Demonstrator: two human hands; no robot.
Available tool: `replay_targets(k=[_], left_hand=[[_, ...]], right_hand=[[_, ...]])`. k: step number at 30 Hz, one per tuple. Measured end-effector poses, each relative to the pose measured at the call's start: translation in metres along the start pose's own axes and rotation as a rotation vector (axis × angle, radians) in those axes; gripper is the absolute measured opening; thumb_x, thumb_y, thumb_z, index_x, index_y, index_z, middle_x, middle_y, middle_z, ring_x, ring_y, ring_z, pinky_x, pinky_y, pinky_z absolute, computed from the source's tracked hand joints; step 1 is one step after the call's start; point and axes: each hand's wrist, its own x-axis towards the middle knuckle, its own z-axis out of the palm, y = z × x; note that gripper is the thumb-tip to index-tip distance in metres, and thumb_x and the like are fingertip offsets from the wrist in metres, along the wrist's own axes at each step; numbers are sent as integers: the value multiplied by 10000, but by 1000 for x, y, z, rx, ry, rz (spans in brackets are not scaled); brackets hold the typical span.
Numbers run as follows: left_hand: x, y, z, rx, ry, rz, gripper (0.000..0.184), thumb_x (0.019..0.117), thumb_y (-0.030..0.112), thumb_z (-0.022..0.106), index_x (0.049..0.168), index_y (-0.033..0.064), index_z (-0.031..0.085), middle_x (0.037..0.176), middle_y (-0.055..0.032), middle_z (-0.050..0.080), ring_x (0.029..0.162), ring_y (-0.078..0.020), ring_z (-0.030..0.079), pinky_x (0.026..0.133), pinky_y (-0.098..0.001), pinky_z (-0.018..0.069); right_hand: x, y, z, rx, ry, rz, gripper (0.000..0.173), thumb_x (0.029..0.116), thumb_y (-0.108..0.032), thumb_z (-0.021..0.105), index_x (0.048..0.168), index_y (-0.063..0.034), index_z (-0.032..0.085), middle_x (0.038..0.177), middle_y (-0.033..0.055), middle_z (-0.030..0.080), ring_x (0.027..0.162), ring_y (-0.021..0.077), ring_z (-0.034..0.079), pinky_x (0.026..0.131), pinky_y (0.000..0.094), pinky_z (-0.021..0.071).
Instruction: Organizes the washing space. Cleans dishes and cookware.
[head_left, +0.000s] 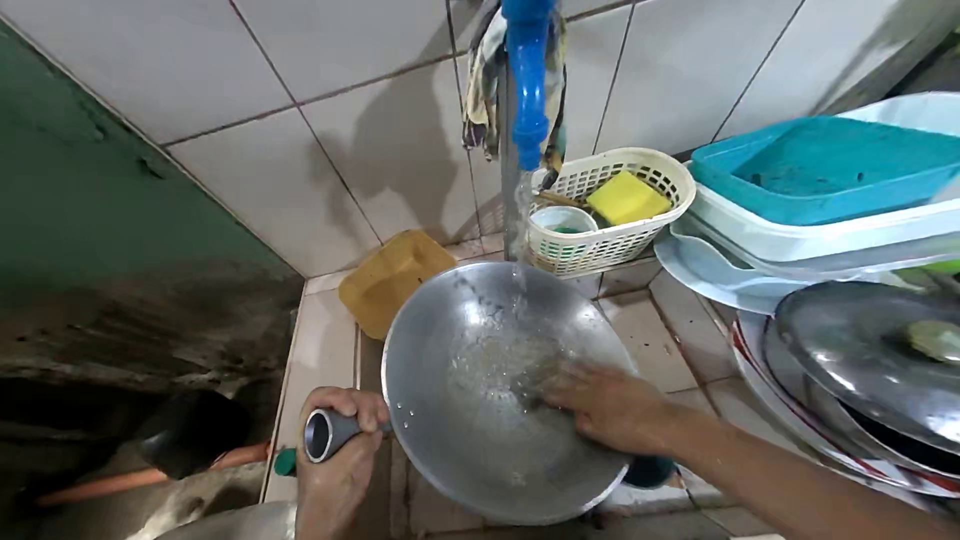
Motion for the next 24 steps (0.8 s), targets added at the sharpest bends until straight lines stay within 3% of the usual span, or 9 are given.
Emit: replay_targets(k=[1,3,5,9,11,13,15,19,24], left_hand=[[1,0,1,3,-11,6,298,771,112,803,989,248,652,783,53,657,750,-91,667,768,-282,586],[3,-1,2,-7,-34,27,300,778,105,790,1002,244,646,781,55,650,747,-91,666,769,-280,587],[4,-2,4,-30,-46,49,303,776,99,777,1014,236,648,786,51,648,746,-94,664,763,-280,586],[6,-2,6,-33,-80,77,302,803,144,802,1048,243,657,815,55,671,764,-93,677,774,-275,588],[5,0,4,-25,-81,77,323,792,109,785,1054,243,653,823,54,676,772,-97,681,788,-286,590],[4,3,3,-15,-101,89,332,808,100,781,1075,245,645,835,57,679,784,-96,684,797,-286,589],[3,6,5,-14,-107,96,351,795,65,769,1071,238,637,831,54,676,782,-103,684,788,-286,591],[1,10,12,-5,-81,99,367,770,55,787,1060,233,650,828,48,685,767,-98,683,762,-274,591],[-5,18,24,23,22,51,334,757,72,796,1011,235,653,821,40,692,770,-103,690,773,-276,596]], right_hand=[[12,8,-1,-52,52,51,383,1036,-192,501,1390,-198,647,1551,54,516,1477,312,412,1204,572,317],[45,7,-6,-91,51,142,485,1053,-252,479,1523,-132,497,1634,121,388,1522,348,326,1239,575,238],[78,-12,-5,29,91,142,570,1070,-327,436,1597,-120,374,1675,128,307,1562,328,239,1264,560,184],[127,-92,8,475,301,-190,570,1074,-234,463,1596,-40,344,1664,221,283,1565,337,241,1277,486,215],[146,-117,7,603,412,-268,563,1085,-201,410,1617,-55,299,1684,207,239,1575,324,213,1282,482,199],[165,-114,4,532,568,-237,555,1072,-168,417,1612,-74,328,1672,189,286,1555,326,275,1256,522,250],[175,-89,-1,412,630,-86,566,1064,-153,452,1614,-98,332,1677,170,288,1554,333,277,1235,592,251],[151,-20,-13,48,429,293,651,1046,-137,472,1649,-129,229,1723,124,161,1594,328,128,1245,641,123],[50,3,-10,-69,156,493,594,1030,-157,502,1594,-48,349,1701,169,210,1579,363,160,1238,620,176]])
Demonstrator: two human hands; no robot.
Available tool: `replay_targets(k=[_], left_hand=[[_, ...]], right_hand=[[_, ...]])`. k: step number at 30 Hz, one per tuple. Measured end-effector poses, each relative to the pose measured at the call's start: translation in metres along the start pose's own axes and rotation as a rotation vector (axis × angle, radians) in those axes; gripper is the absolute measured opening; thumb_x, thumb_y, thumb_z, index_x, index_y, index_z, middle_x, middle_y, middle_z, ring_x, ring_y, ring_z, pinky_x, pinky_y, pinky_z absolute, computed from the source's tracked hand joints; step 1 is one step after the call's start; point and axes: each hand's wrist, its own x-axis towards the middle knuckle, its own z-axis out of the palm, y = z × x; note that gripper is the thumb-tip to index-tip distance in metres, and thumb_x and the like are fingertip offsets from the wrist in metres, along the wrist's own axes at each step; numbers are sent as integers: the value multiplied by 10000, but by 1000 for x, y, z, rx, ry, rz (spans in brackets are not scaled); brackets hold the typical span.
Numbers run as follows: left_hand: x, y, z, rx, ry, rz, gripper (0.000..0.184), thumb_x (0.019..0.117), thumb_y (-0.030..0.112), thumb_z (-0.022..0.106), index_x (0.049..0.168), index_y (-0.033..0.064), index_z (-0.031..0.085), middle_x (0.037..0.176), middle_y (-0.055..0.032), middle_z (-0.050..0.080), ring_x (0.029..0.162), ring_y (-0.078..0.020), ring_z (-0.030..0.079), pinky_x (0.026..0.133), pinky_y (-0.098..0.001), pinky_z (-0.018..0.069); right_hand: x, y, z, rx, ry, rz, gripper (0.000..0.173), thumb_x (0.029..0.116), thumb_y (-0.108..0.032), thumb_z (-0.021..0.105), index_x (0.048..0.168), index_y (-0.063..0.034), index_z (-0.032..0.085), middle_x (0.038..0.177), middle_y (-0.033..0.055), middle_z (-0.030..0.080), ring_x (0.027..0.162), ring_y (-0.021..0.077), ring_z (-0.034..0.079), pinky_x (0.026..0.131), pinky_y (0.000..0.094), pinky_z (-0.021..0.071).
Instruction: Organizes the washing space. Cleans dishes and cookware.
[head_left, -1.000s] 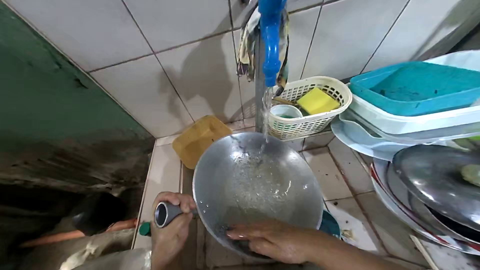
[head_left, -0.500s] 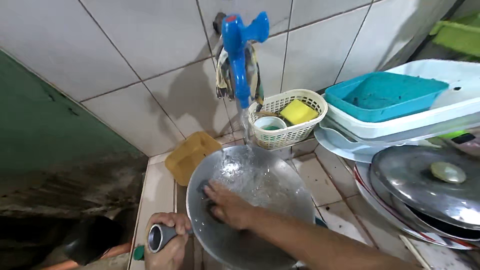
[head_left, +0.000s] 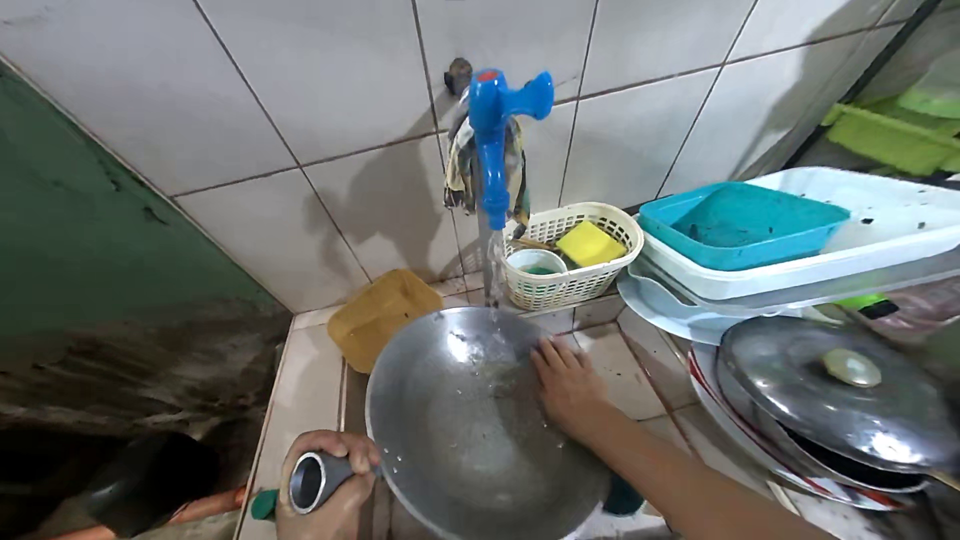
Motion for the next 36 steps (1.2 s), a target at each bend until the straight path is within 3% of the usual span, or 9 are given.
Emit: replay_targets(k=[3,6,12,18,22,25,29,32,36], left_hand=[[0,3,6,-10,30,-22,339,729,74,816,984,233,657,796,40,687,755,-109,691,763,-280,599],[2,1,3,-23,10,-15,340,734,80,823,990,232,659,806,42,682,756,-104,687,769,-278,598],[0,0,-1,-31,3,-25,347,725,56,809,981,232,656,814,42,686,760,-104,686,764,-275,596],[2,-3,-1,-31,-7,-10,344,747,37,782,1007,218,647,825,34,696,781,-102,694,784,-272,597],[0,-5,-9,-36,-36,-16,355,759,67,808,1035,225,649,829,38,692,794,-103,695,798,-278,594],[1,-5,-6,-34,-78,4,378,759,34,781,1054,226,644,834,41,694,796,-98,694,797,-271,591],[2,-2,-2,-27,-94,22,396,769,13,778,1072,230,644,836,43,697,800,-97,698,800,-264,594],[-3,1,4,-8,-35,17,362,775,31,771,1043,230,633,832,44,701,800,-97,702,800,-265,598],[-6,4,11,-11,23,-7,340,777,98,813,1035,258,661,855,62,709,804,-83,699,809,-266,594]], right_hand=[[-61,-2,-10,46,-223,-79,498,1061,-213,447,1520,-22,466,1609,230,383,1519,402,315,1235,616,207],[-73,-8,-18,79,-383,-207,497,1073,-204,391,1556,-97,442,1613,170,405,1502,362,362,1218,619,225],[43,-13,11,50,158,-219,609,992,-228,607,1553,-61,437,1658,199,308,1555,395,225,1251,604,174],[50,-136,19,667,215,-370,637,1063,-230,445,1628,-25,231,1692,245,167,1570,360,213,1261,512,250],[36,-178,15,877,248,-630,552,1081,-191,368,1607,-31,311,1682,204,246,1579,322,201,1285,478,195],[62,-151,8,652,334,-520,547,1078,-165,427,1612,-91,335,1677,141,302,1556,298,278,1262,520,239],[87,-73,2,250,292,-131,656,1031,-122,491,1640,-100,247,1705,162,206,1578,343,193,1247,601,197],[48,-19,-2,94,154,-12,724,992,-81,576,1629,-42,234,1701,222,157,1572,398,174,1232,612,215],[-34,13,-7,5,-138,-54,588,1062,-207,444,1598,-7,309,1676,250,221,1567,404,184,1235,629,174]])
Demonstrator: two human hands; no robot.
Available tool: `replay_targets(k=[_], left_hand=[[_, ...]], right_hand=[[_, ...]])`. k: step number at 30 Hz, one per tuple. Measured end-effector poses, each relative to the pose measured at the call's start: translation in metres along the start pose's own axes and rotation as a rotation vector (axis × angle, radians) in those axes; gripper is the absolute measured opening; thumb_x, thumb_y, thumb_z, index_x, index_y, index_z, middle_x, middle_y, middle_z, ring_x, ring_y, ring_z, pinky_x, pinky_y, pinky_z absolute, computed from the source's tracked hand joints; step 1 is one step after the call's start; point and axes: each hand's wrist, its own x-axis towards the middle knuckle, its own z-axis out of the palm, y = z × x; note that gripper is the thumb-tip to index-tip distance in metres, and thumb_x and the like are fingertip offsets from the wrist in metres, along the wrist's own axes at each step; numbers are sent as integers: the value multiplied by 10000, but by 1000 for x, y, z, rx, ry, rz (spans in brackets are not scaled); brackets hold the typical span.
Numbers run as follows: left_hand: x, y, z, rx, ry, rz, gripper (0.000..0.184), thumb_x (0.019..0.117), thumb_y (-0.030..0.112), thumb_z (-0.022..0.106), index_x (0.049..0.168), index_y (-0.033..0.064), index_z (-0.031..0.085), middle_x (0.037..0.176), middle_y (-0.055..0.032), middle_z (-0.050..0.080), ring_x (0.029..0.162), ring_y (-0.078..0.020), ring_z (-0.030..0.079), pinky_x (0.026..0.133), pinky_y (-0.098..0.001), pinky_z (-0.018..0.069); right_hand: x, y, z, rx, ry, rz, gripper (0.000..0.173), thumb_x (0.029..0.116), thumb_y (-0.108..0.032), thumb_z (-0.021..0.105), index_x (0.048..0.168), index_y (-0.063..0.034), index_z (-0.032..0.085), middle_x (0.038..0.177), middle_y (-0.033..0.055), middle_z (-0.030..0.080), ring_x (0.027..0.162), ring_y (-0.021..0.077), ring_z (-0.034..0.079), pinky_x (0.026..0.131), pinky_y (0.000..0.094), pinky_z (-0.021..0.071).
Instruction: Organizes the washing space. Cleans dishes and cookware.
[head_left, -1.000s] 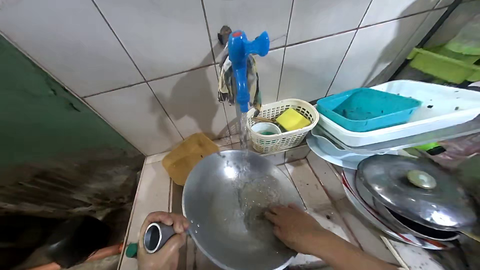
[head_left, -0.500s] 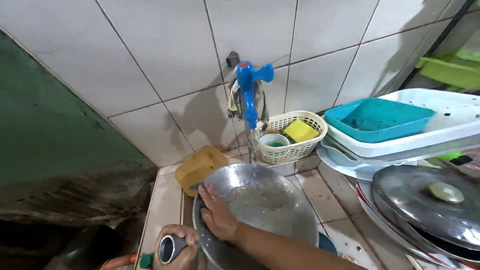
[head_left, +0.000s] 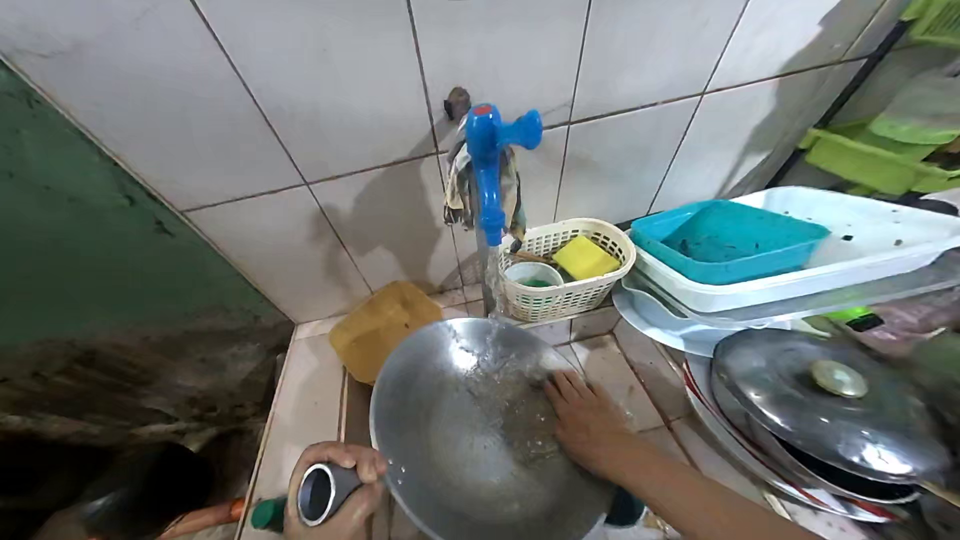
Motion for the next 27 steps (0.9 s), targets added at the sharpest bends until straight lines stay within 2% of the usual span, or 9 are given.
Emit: replay_targets(k=[3,7,10,13,17,21,23,26,27], left_hand=[[2,1,0,-12,5,-11,336,751,85,818,1007,243,668,829,52,701,776,-91,695,781,-266,597],[5,-1,-6,-1,-50,-11,334,745,65,803,991,237,658,809,50,686,765,-91,690,775,-265,599],[7,-2,-9,-12,-87,-11,360,736,33,786,1006,231,652,814,45,683,774,-94,689,784,-268,599],[10,-3,-12,-4,-85,-3,361,733,28,776,1005,232,653,812,46,681,771,-97,689,777,-270,600],[10,0,-11,4,-28,-37,337,718,28,775,961,213,632,778,31,672,740,-107,686,747,-279,601],[11,1,-9,35,19,-55,320,713,41,771,942,216,632,760,33,664,727,-100,681,739,-274,600],[11,1,-9,46,24,-62,316,717,53,775,941,221,629,761,38,663,726,-96,681,735,-268,603],[11,3,-6,40,32,-73,322,707,71,806,931,224,634,759,44,667,710,-90,679,722,-259,602],[12,4,-4,47,34,-71,330,700,66,802,928,224,624,756,45,665,706,-90,678,719,-258,601]], right_hand=[[-8,4,-5,-9,-96,-63,518,1079,-243,423,1578,-103,408,1659,174,321,1561,366,231,1248,642,114],[65,2,12,-19,276,-172,568,1056,-246,478,1594,-94,375,1691,146,262,1578,354,179,1262,592,133],[108,-37,26,73,470,-292,624,1041,-305,552,1597,-90,367,1676,175,285,1565,382,213,1254,601,164],[107,-102,38,353,513,-363,630,1051,-368,520,1587,-69,380,1663,191,307,1553,378,252,1260,578,205],[53,-153,25,660,166,-553,622,1111,-362,364,1632,-48,237,1703,198,179,1590,317,153,1290,501,142],[-8,-122,12,712,-187,-720,568,1123,-287,322,1625,-33,251,1699,189,201,1585,284,189,1292,454,154],[-17,-88,17,522,-204,-643,534,1124,-280,336,1624,-96,302,1693,140,258,1579,273,217,1290,480,148],[-3,-43,20,264,-157,-350,528,1122,-330,315,1642,-247,281,1710,45,242,1579,272,214,1268,572,147],[7,-31,16,192,-110,-265,528,1123,-335,317,1643,-251,279,1705,53,256,1576,298,214,1261,601,137]])
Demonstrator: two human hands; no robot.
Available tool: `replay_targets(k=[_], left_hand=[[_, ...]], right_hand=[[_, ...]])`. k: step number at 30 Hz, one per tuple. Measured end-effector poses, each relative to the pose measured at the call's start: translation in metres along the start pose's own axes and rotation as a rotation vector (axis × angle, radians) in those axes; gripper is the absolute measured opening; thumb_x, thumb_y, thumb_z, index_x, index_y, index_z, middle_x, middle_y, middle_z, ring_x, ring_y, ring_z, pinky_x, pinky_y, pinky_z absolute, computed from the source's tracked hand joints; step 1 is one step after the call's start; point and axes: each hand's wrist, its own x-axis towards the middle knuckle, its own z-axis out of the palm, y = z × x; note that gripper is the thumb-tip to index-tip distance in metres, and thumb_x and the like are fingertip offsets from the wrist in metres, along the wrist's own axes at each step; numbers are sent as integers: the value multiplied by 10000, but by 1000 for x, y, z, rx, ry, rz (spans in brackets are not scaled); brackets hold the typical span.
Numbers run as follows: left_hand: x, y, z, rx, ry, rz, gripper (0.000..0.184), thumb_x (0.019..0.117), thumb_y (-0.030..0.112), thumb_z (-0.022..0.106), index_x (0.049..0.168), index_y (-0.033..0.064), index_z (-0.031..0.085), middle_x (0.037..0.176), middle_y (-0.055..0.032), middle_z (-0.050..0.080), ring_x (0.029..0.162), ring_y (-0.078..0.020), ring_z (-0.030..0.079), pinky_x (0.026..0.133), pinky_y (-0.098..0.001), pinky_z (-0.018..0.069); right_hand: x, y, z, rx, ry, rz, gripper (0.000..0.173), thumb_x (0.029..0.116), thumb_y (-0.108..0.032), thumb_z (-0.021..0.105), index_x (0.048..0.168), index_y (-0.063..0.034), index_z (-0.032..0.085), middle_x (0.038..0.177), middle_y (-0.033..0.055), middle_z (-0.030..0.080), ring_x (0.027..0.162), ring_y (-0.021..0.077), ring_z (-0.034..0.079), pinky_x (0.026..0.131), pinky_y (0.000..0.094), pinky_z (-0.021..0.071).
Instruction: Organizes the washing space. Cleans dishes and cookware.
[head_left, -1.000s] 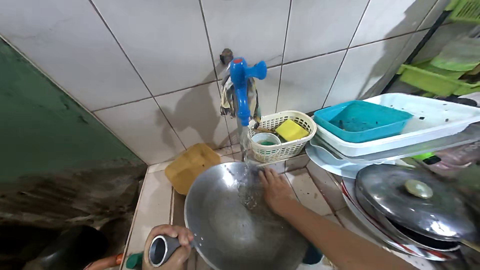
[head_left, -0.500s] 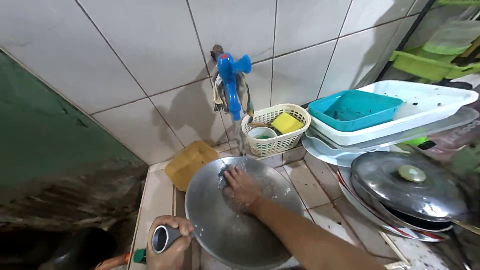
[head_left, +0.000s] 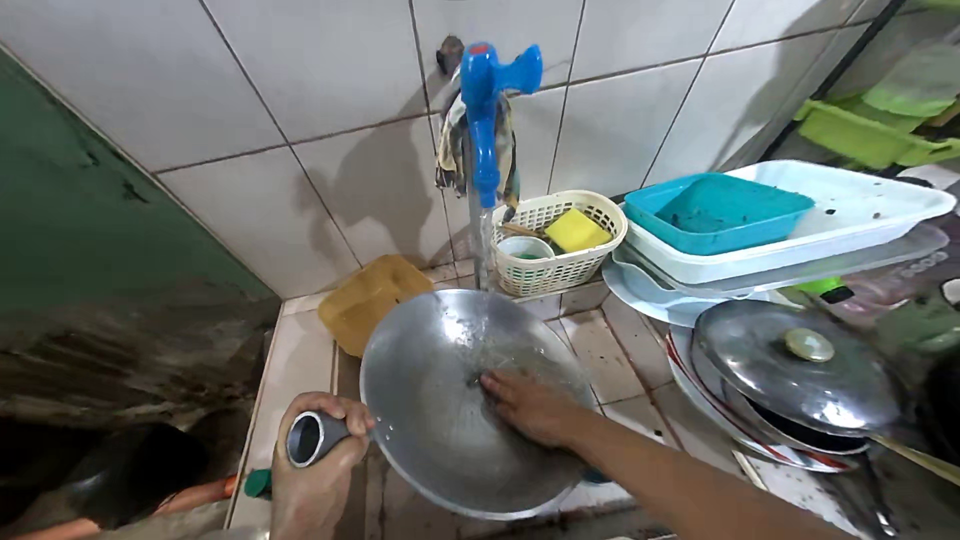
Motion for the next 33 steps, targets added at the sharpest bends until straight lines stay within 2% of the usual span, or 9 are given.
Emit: replay_targets(k=[2,5,8,14,17,22,26,29,33], left_hand=[[2,3,3,9,-7,5,327,702,70,804,931,222,626,755,41,666,713,-97,682,725,-265,602],[0,0,2,14,19,6,322,691,57,789,913,222,626,748,36,663,697,-103,678,703,-271,606],[1,-1,-1,-1,19,11,328,692,33,779,910,224,625,748,41,660,696,-100,674,705,-272,603],[-3,-5,-9,-2,-33,35,320,719,89,803,950,243,646,774,48,674,721,-93,679,723,-266,600],[-8,-6,-11,18,2,26,328,708,96,822,929,248,634,757,59,659,721,-90,674,731,-268,600],[-6,-6,-12,30,-41,42,303,748,113,812,956,247,638,772,64,652,728,-80,663,751,-260,595],[3,-1,-6,32,-91,25,314,725,99,799,950,249,639,763,62,657,719,-76,667,733,-241,590],[7,-3,-8,10,-87,23,318,729,91,798,961,244,645,771,53,653,723,-85,670,733,-256,596],[10,-5,-10,-15,-81,19,309,726,125,828,960,243,664,773,44,667,731,-98,681,749,-272,600]], right_hand=[[14,18,-6,-157,127,55,532,1109,-304,351,1630,-204,317,1697,70,275,1583,302,183,1265,599,70],[24,3,5,-117,155,84,611,1106,-384,342,1629,-77,273,1727,118,143,1602,319,59,1279,563,14],[18,-52,18,221,88,-20,669,1104,-447,334,1619,-25,266,1711,185,160,1594,340,112,1287,551,105],[-37,-137,5,839,-2,-351,518,1124,-234,321,1594,-17,328,1648,193,330,1527,266,338,1254,430,274],[-64,-105,15,673,-33,-312,473,1119,-245,335,1552,-100,458,1594,105,456,1469,217,440,1226,449,342],[-49,6,-8,-53,-68,-72,435,1079,-205,416,1491,-210,557,1512,96,550,1423,330,477,1180,594,336],[20,68,-27,-357,299,-87,502,1039,-229,527,1538,-190,495,1640,118,382,1554,345,258,1259,583,173],[74,58,-12,-347,530,-101,547,1034,-288,522,1556,-134,460,1641,180,359,1546,390,266,1255,592,188],[102,-18,23,64,567,-99,584,1065,-368,487,1593,-135,393,1677,185,278,1561,397,218,1257,605,164]])
